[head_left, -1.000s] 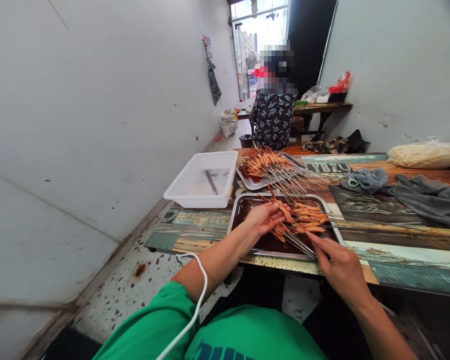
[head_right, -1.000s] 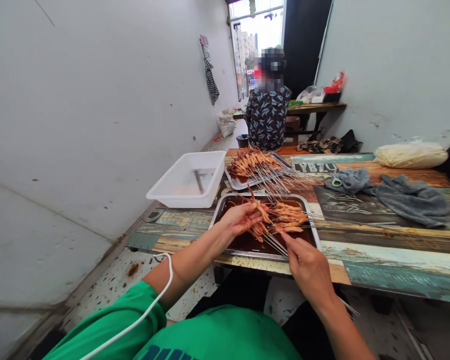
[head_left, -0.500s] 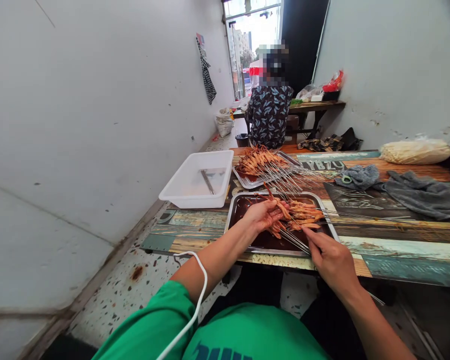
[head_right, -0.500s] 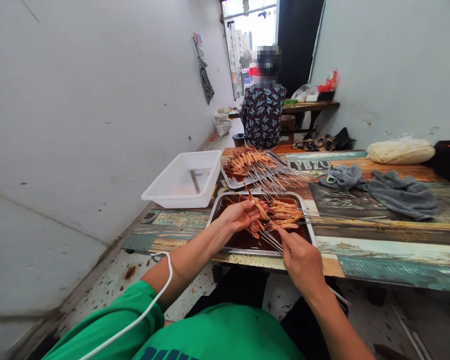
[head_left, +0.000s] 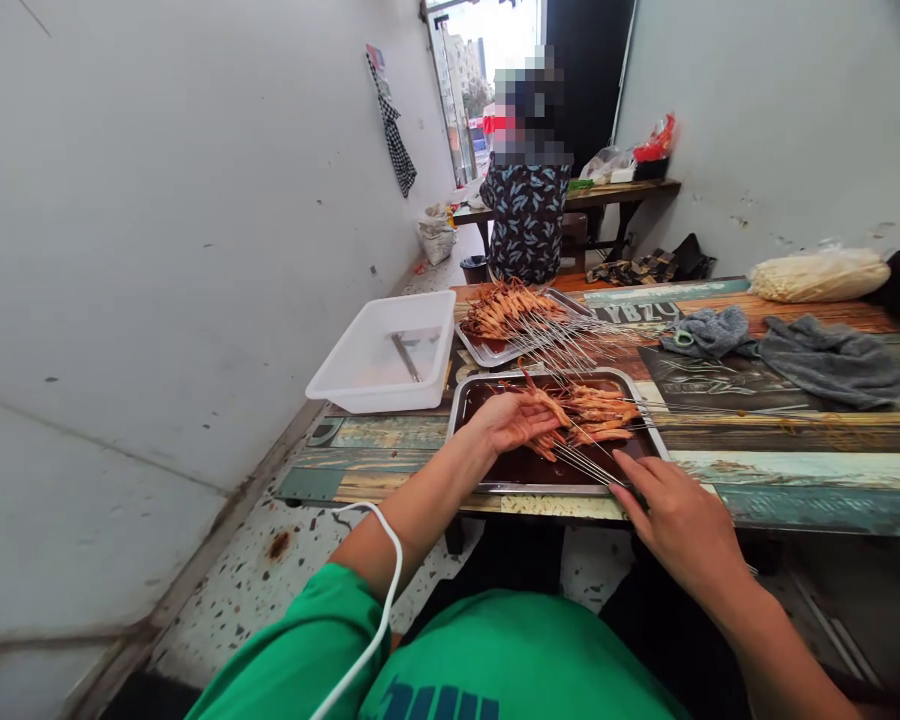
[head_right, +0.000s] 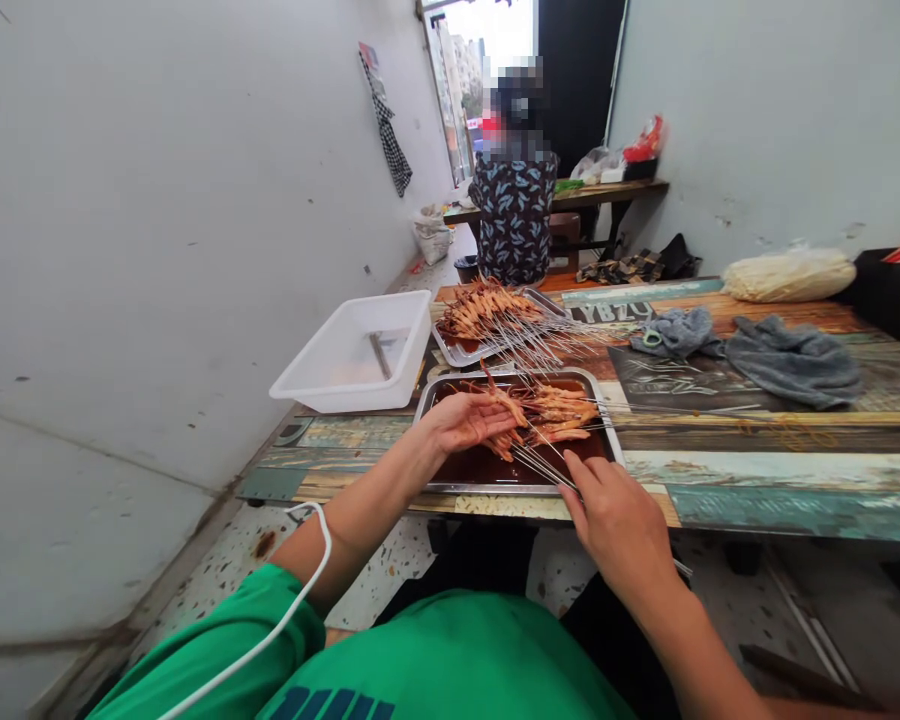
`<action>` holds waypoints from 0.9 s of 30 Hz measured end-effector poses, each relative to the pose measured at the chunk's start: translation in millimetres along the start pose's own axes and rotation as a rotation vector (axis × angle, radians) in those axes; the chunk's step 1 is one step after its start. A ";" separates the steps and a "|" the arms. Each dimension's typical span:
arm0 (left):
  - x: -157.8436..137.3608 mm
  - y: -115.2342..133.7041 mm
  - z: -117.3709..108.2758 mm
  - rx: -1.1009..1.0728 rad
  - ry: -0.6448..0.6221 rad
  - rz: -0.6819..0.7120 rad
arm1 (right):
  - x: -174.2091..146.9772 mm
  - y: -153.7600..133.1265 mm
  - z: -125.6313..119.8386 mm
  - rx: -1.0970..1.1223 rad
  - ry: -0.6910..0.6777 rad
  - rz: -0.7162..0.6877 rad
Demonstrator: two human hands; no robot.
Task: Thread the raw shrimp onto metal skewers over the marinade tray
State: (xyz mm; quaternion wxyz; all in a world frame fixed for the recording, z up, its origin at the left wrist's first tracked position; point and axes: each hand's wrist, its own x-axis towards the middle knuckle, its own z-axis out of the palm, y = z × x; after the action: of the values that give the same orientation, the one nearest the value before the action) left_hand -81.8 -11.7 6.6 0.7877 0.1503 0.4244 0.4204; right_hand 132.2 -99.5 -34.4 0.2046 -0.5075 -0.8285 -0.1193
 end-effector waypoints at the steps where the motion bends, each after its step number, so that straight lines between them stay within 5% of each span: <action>1: -0.2 0.2 0.6 0.003 -0.004 -0.005 | -1.2 -0.1 -0.7 -0.014 -0.012 0.002; 12: 1.5 -6.3 7.0 0.102 0.122 0.235 | 0.4 3.1 5.6 0.081 0.045 0.013; 19: 9.7 -6.0 7.8 0.127 0.227 0.196 | 2.9 -0.2 10.8 0.068 0.021 0.016; 27: -1.0 12.8 -13.3 0.184 0.123 0.029 | 1.3 1.2 -1.4 -0.019 0.025 -0.001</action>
State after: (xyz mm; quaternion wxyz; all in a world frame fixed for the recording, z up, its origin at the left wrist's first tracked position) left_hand -99.5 -6.4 6.9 0.7369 0.2020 0.5064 0.3996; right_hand 133.1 -98.5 -32.6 0.2099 -0.5076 -0.8249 -0.1334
